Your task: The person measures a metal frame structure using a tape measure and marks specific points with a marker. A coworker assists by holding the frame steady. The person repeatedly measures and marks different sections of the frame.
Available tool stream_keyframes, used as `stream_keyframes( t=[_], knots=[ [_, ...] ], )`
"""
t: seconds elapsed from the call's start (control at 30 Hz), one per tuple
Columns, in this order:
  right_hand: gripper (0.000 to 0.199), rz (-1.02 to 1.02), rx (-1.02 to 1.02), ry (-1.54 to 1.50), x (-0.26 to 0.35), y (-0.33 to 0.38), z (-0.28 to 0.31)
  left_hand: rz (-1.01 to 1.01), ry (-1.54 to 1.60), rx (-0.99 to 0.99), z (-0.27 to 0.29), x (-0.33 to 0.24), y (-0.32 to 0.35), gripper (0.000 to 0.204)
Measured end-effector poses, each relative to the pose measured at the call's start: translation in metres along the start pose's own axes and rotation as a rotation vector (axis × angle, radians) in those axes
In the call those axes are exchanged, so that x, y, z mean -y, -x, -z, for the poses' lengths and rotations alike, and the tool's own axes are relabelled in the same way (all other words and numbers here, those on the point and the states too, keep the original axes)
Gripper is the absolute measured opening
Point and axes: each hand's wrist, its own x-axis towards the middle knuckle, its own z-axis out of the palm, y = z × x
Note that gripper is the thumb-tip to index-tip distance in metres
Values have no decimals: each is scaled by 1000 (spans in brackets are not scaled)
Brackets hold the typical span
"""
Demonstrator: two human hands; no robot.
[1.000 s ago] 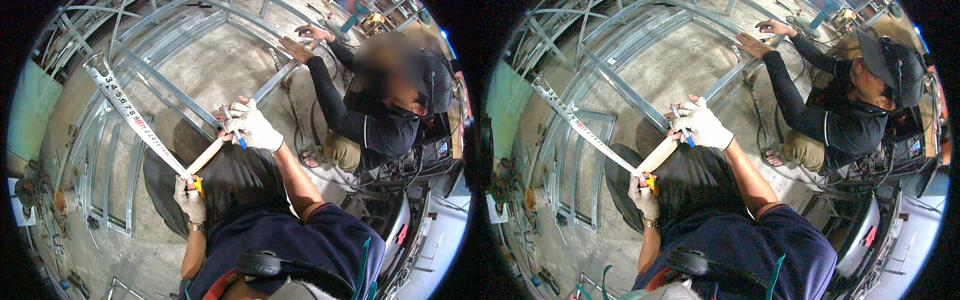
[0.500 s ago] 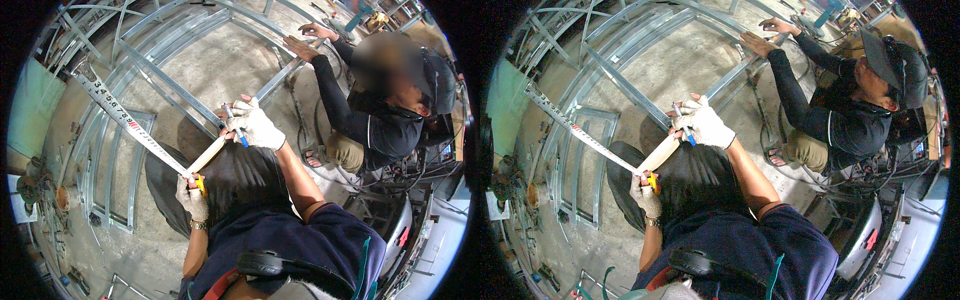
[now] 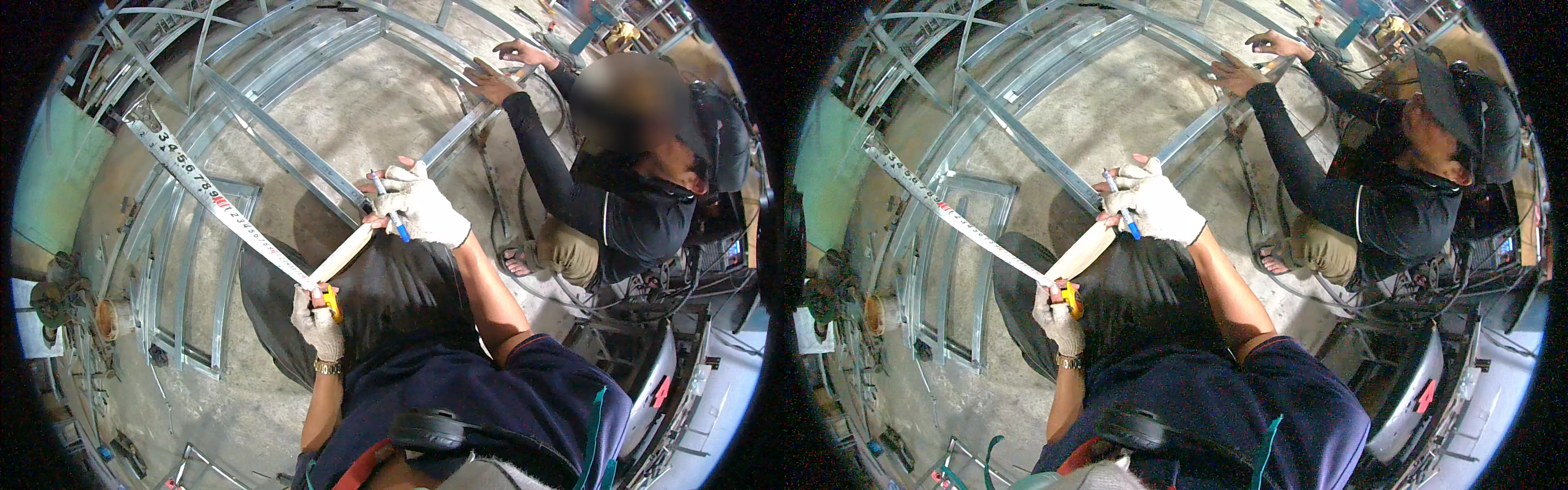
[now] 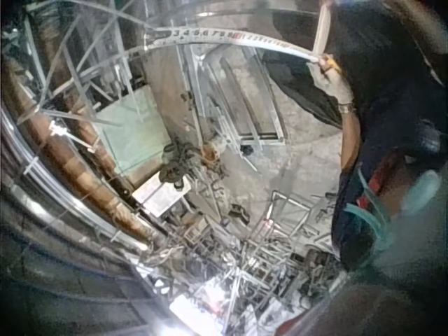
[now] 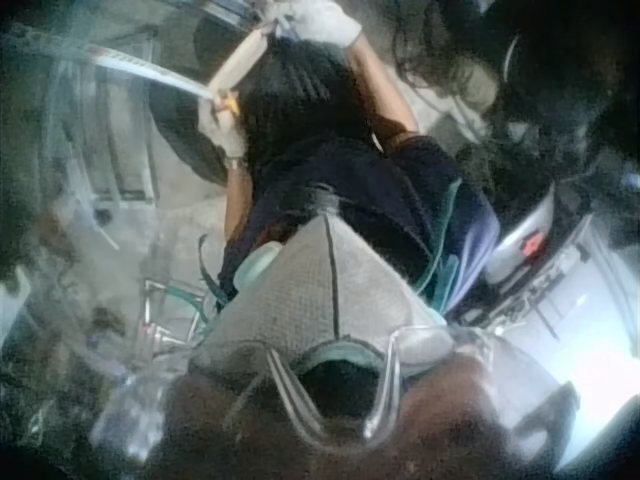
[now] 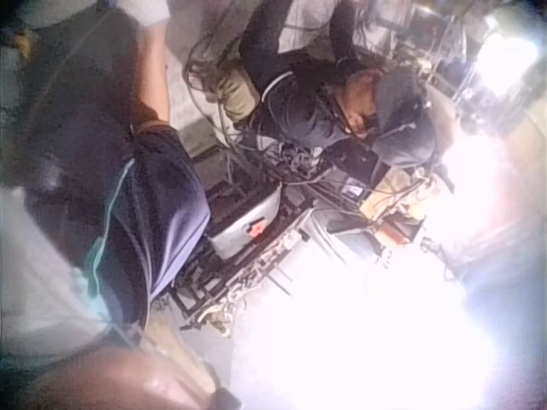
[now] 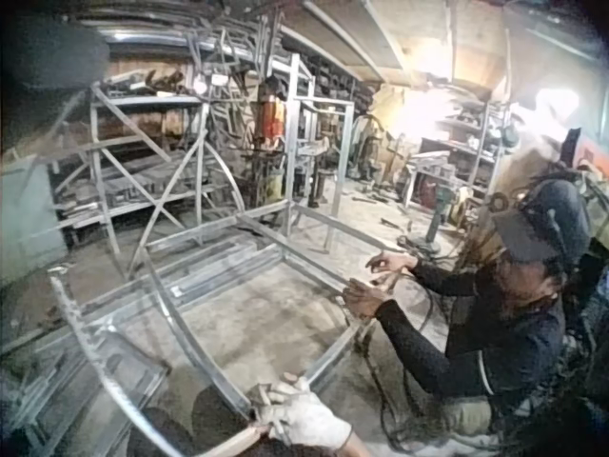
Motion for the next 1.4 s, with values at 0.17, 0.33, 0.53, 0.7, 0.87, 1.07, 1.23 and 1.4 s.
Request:
stream_keyframes(
  t=[0.17,0.33,0.53,0.7,0.87,1.07,1.23,1.4],
  knots=[
    [14,-37,13,-69,-1,1,-3,73,31,49,7,-3,0,27],
    [16,-22,35,-23,-3,3,-2,57,23,89,9,-5,-1,27],
    [17,-93,45,-123,-1,2,-5,-31,-3,84,8,-4,-4,34],
    [14,1,-44,-56,-1,2,-2,43,-11,75,10,-2,-2,35],
    [13,-20,-43,-73,-1,3,-5,24,13,41,4,0,-2,36],
    [15,-4,-44,-58,-3,3,-7,81,26,65,9,-1,-1,27],
    [20,-8,-28,3,-1,1,-4,1,2,87,9,-5,-2,32],
    [18,6,-19,-4,0,0,-3,2,39,91,8,-6,-3,35]
  ],
)
